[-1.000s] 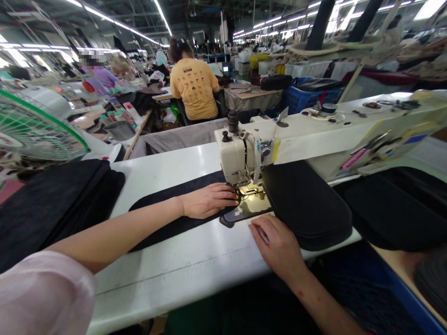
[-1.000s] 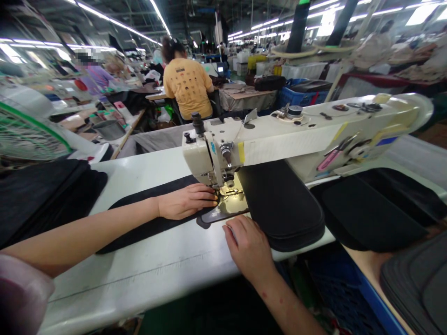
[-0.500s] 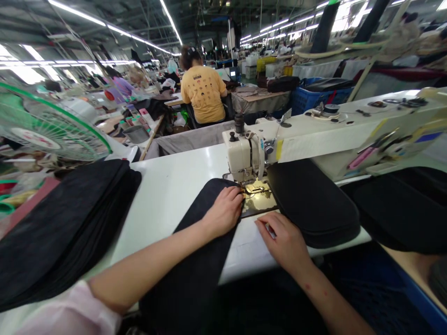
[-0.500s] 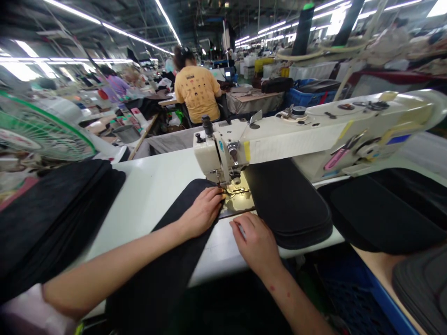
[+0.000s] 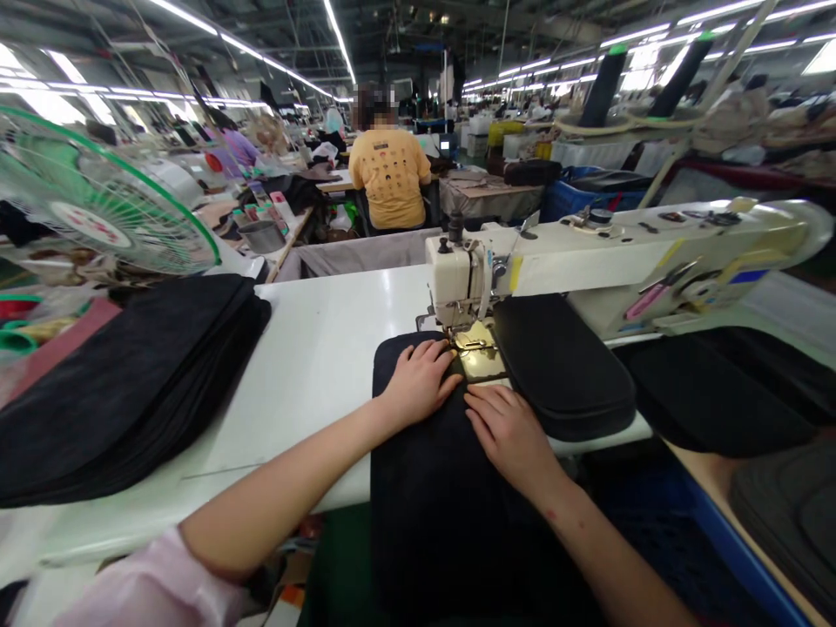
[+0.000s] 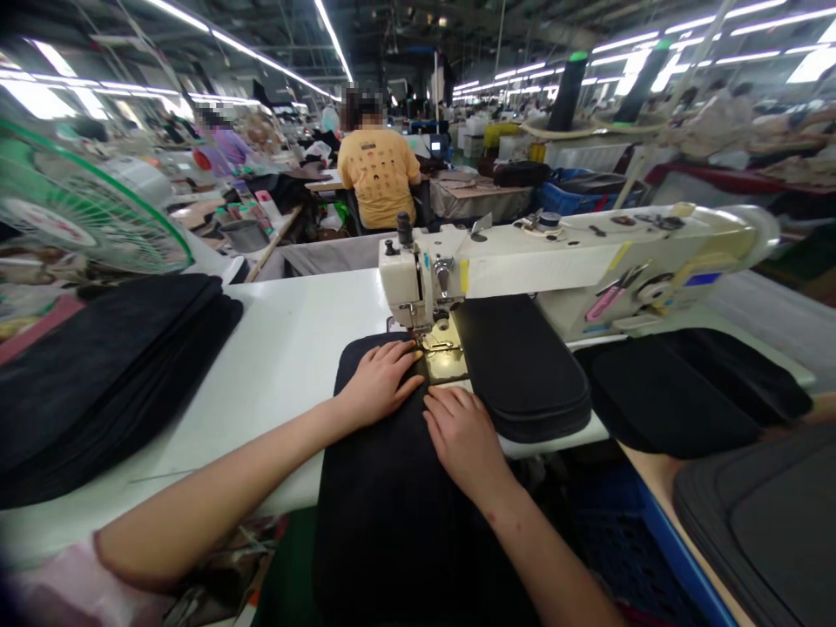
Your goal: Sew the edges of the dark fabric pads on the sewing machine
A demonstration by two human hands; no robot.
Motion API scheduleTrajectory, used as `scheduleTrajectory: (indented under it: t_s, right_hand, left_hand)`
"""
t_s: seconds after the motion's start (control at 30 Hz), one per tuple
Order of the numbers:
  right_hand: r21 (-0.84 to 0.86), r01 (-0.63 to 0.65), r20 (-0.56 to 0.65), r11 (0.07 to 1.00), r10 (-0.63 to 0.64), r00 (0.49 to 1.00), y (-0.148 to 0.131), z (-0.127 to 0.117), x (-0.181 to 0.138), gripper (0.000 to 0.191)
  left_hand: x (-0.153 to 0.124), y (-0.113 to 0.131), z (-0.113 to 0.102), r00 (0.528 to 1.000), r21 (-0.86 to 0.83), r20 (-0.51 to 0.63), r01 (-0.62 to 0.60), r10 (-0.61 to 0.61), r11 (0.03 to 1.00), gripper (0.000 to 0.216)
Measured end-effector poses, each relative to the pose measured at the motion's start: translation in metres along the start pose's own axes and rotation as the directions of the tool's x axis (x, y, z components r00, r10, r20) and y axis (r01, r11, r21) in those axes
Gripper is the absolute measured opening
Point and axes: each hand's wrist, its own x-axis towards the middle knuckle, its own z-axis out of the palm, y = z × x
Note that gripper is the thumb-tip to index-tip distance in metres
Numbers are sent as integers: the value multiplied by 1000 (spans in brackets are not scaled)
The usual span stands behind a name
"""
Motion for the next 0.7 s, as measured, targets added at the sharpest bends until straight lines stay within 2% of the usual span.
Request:
scheduleTrajectory:
  t_s: [0.23, 0.57, 0.7]
  right_hand:
    - [-14, -1, -22, 1000, 1, 1000, -1, 4, -4, 27]
    - [-15, -11, 22, 1000, 11, 1000, 5, 9, 30, 22]
    - [-20, -1, 15, 1000, 1, 1000, 9, 14, 32, 22]
  left_hand:
    - [-8, -10, 2, 1000, -49, 8, -6, 7, 999, 41]
    - [19, -34, 3, 1000, -41, 1, 0, 0, 999, 43]
    - [21, -34, 6, 1000, -33, 7, 25, -25, 999, 51]
